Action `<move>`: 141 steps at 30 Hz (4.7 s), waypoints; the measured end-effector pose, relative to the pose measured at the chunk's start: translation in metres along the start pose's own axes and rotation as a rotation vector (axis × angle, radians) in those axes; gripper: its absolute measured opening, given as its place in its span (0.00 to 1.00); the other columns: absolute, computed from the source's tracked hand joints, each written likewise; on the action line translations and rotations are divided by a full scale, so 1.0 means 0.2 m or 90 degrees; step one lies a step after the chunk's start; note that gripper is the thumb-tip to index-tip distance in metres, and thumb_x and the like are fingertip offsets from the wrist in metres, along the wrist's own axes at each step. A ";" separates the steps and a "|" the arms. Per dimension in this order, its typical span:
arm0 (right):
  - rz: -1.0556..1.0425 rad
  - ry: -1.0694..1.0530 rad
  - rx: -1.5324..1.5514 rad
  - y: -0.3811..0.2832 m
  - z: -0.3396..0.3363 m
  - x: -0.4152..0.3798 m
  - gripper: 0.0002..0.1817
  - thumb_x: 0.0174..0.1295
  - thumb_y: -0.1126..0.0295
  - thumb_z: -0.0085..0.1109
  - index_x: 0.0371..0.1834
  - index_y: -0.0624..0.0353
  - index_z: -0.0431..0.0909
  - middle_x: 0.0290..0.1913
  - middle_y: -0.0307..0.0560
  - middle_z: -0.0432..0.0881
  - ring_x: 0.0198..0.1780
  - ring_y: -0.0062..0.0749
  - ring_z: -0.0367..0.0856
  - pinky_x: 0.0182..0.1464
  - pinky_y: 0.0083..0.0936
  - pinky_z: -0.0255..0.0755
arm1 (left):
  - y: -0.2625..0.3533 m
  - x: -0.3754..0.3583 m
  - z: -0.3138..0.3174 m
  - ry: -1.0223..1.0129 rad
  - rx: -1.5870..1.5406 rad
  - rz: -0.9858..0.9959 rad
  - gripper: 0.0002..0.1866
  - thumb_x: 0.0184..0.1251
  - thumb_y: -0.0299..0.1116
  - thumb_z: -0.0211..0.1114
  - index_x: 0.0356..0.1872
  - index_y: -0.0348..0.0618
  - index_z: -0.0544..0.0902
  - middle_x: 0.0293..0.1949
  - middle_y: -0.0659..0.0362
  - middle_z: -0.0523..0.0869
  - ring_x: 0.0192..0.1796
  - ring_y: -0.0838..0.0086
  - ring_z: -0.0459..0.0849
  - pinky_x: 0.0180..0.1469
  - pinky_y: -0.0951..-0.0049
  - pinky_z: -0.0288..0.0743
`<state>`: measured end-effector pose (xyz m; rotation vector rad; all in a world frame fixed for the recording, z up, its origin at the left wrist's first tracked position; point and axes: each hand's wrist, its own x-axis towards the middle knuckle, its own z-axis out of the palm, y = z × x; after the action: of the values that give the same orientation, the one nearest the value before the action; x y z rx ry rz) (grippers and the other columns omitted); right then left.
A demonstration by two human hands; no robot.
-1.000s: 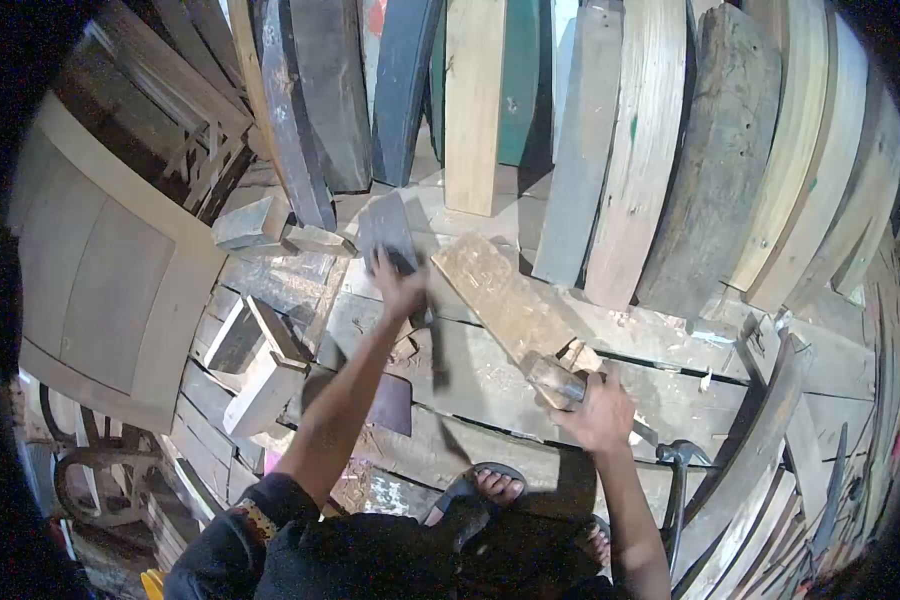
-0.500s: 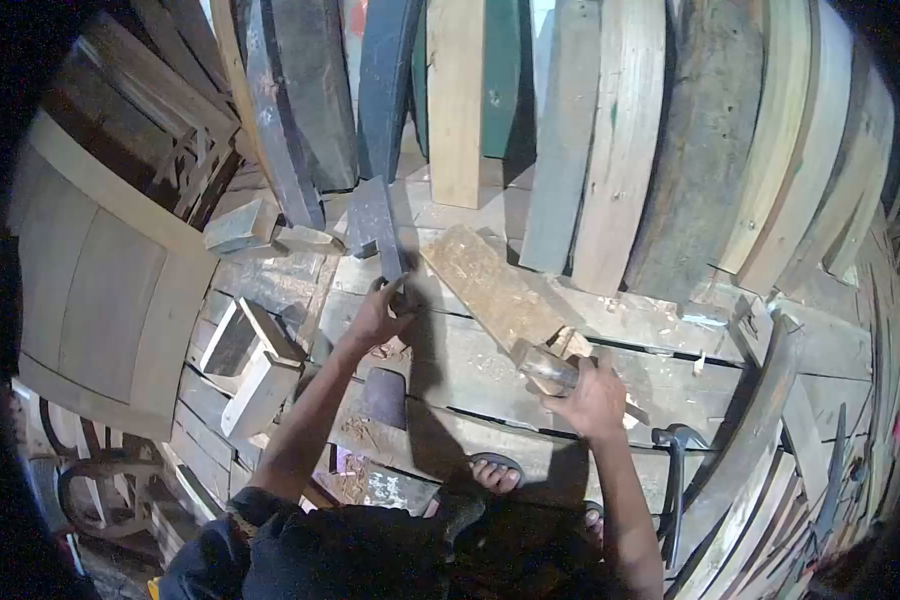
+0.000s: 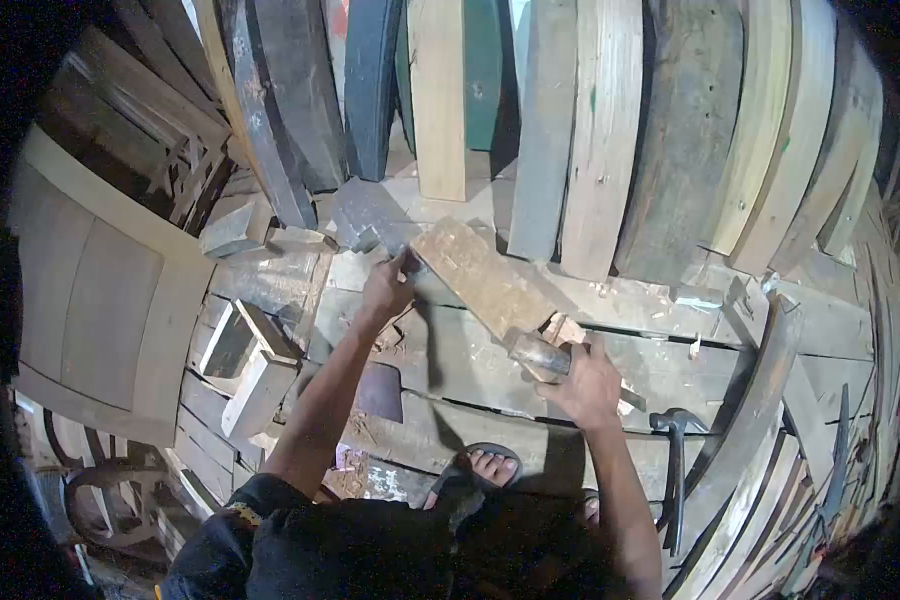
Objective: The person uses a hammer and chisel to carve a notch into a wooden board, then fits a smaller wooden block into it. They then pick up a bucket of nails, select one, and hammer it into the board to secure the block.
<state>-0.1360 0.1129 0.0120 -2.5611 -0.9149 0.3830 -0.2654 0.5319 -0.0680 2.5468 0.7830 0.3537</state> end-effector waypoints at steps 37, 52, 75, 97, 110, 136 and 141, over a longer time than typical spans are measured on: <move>-0.080 -0.016 -0.042 0.27 0.00 -0.06 0.46 0.35 0.41 0.86 0.63 0.50 0.89 0.71 0.56 0.76 0.59 0.57 0.90 0.60 0.52 0.86 | 0.46 -0.21 0.05 0.033 0.008 0.174 0.37 0.70 0.36 0.70 0.81 0.58 0.72 0.84 0.35 0.59 0.85 0.30 0.53 0.77 0.21 0.55; 0.025 -0.162 0.041 0.34 -1.12 -0.03 0.33 0.72 0.43 0.70 0.49 0.72 0.85 0.41 0.64 0.88 0.48 0.51 0.89 0.55 0.44 0.80 | 0.87 -0.37 0.23 -0.108 0.039 0.320 0.38 0.76 0.55 0.67 0.81 0.49 0.74 0.83 0.34 0.64 0.83 0.30 0.59 0.80 0.30 0.52; 0.077 -0.134 0.078 0.52 -0.20 0.09 0.27 0.64 0.47 0.77 0.53 0.59 0.89 0.52 0.63 0.91 0.58 0.57 0.90 0.61 0.50 0.83 | 0.95 -0.14 0.21 -0.451 0.215 0.406 0.73 0.46 0.65 0.88 0.92 0.60 0.51 0.91 0.41 0.43 0.90 0.29 0.36 0.83 0.18 0.33; 0.041 0.284 0.416 0.57 -0.55 -0.05 0.40 0.70 0.43 0.73 0.67 0.71 0.76 0.53 0.70 0.90 0.57 0.58 0.91 0.59 0.47 0.82 | 1.61 -0.31 0.41 -0.430 -0.022 0.479 0.76 0.49 0.73 0.82 0.90 0.41 0.50 0.89 0.35 0.48 0.90 0.35 0.41 0.86 0.32 0.38; -0.070 0.473 0.470 0.69 -0.37 -0.21 0.25 0.67 0.73 0.67 0.66 0.71 0.78 0.62 0.69 0.82 0.64 0.64 0.82 0.67 0.50 0.74 | 2.44 -0.36 0.40 -0.371 -0.527 0.363 0.21 0.69 0.34 0.75 0.59 0.35 0.83 0.47 0.60 0.91 0.47 0.74 0.88 0.55 0.67 0.84; 0.323 0.177 0.409 0.95 0.02 -1.26 0.22 0.79 0.56 0.64 0.57 0.68 0.76 0.36 0.70 0.87 0.39 0.65 0.90 0.42 0.52 0.78 | 2.64 -0.76 0.60 -0.469 -0.441 0.709 0.34 0.44 0.35 0.83 0.56 0.39 0.80 0.40 0.40 0.90 0.49 0.38 0.90 0.51 0.47 0.85; 0.436 0.137 0.422 0.87 -0.12 -1.45 0.21 0.82 0.56 0.61 0.57 0.68 0.76 0.30 0.59 0.84 0.30 0.41 0.82 0.37 0.42 0.75 | 2.57 -0.75 0.72 -0.565 -0.348 0.682 0.32 0.47 0.35 0.81 0.57 0.38 0.81 0.48 0.41 0.90 0.55 0.41 0.89 0.58 0.51 0.85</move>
<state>-0.2498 -0.2061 -0.0092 -2.1388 0.1880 0.4819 -0.0942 0.0166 0.0419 2.0088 -0.9010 -0.2428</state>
